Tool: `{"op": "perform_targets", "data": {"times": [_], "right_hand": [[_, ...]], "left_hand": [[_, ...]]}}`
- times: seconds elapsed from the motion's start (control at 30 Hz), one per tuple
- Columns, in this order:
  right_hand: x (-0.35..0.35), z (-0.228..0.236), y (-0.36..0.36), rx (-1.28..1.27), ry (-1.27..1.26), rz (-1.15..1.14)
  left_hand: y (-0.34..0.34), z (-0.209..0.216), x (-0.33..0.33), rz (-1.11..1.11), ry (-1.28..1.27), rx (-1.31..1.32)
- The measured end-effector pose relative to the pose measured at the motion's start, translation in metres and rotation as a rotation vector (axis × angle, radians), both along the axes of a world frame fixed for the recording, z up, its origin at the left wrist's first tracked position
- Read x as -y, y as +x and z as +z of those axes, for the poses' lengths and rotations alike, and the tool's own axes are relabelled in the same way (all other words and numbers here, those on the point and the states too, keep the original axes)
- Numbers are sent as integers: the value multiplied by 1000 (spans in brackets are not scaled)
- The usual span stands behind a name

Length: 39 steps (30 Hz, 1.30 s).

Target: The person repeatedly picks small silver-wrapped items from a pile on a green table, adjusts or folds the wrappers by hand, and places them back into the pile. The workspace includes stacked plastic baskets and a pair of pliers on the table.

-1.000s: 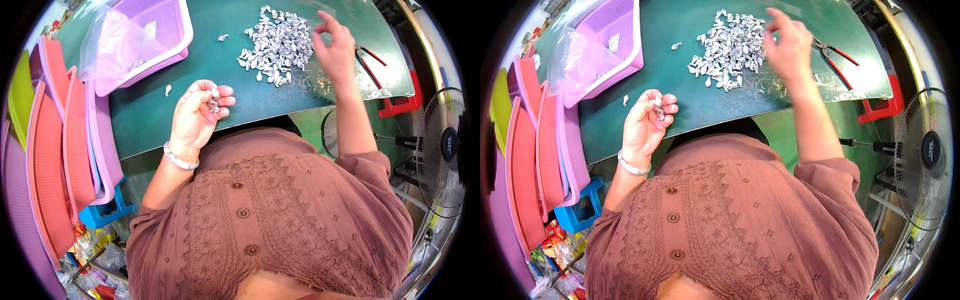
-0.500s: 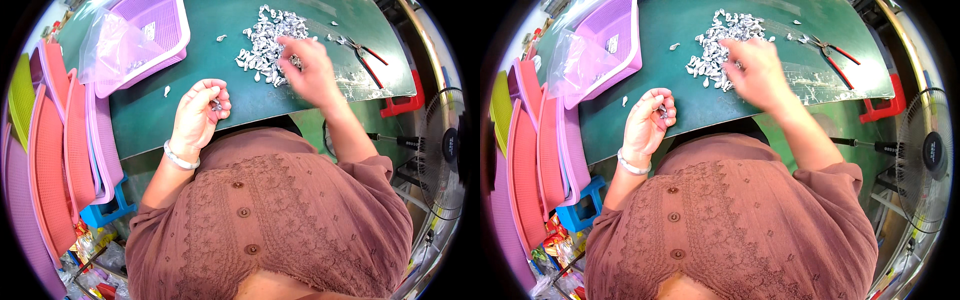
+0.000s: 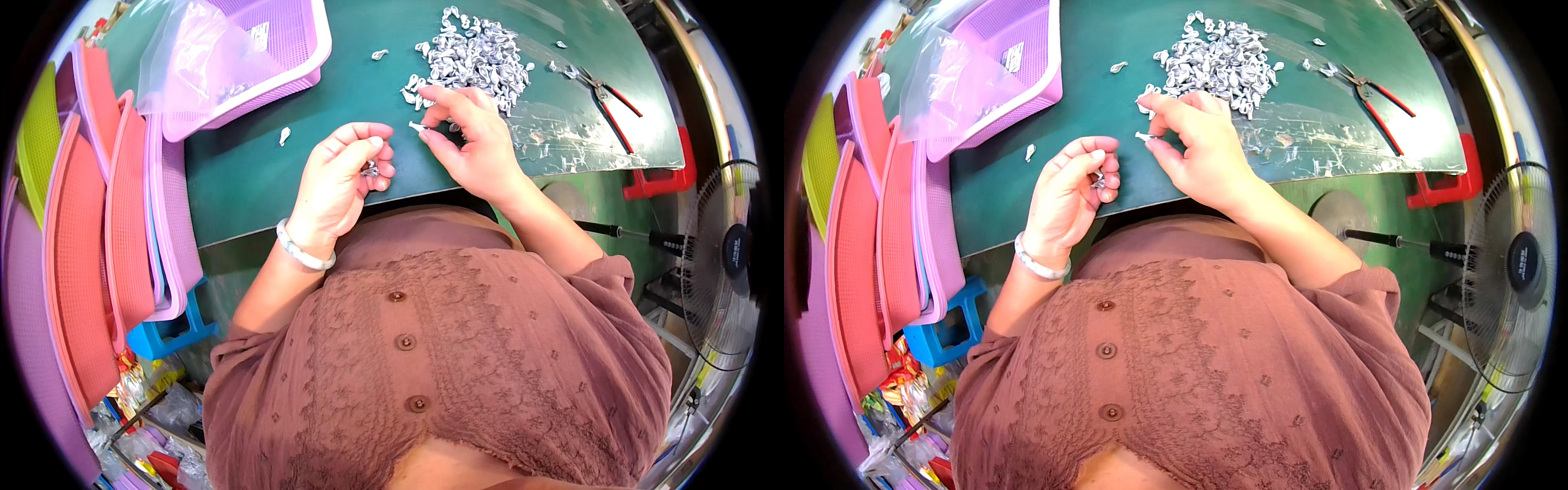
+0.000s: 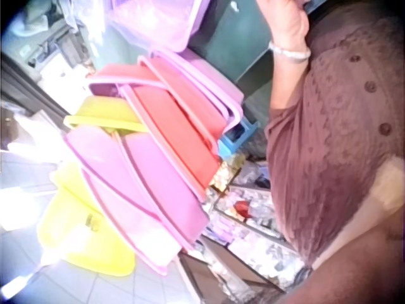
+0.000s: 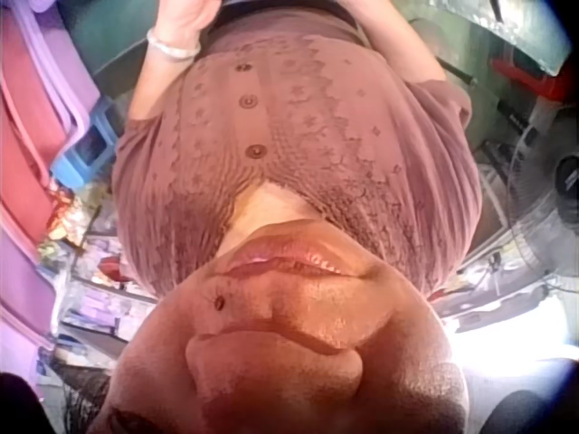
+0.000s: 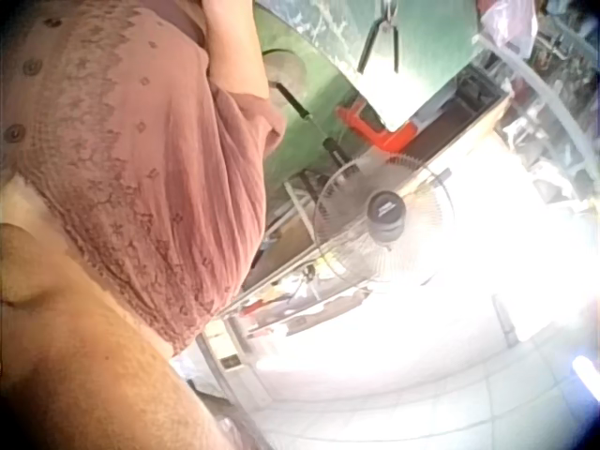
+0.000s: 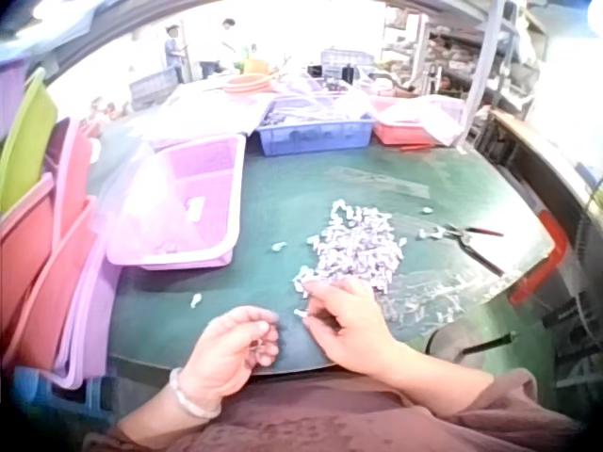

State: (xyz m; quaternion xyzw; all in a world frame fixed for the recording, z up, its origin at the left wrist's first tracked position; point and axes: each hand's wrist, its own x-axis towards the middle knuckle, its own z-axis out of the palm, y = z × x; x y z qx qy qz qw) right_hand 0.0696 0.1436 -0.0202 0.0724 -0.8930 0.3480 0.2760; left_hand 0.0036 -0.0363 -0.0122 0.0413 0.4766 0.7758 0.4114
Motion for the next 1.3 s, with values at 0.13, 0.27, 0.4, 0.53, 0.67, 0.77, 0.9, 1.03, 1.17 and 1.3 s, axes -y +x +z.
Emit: {"op": "perform_targets", "data": {"times": [0.13,0.27,0.4,0.53,0.67,0.77,0.9,1.03,1.17,1.3], "right_hand": [[7,-2,1,17,-364,149],[13,-7,1,73,-609,222],[13,-10,-2,96,-698,271],[15,-9,-1,115,-762,294],[14,-11,-2,116,-769,309],[15,-9,-2,113,-792,326],[17,-9,-2,120,-813,337],[16,-8,-1,99,-736,335],[19,-8,-3,-14,-489,250],[21,0,-1,-55,-356,228]], "left_hand": [[7,0,-4,-8,-22,-53],[13,6,-4,60,-42,-123],[13,5,-3,60,-12,-143],[14,7,-3,68,-3,-154],[15,6,-4,77,8,-204],[15,7,-5,80,-9,-220],[16,7,-5,85,-38,-281],[18,9,-7,106,-90,-364],[17,7,-8,141,-153,-425],[15,3,-7,127,-165,-387]]}}
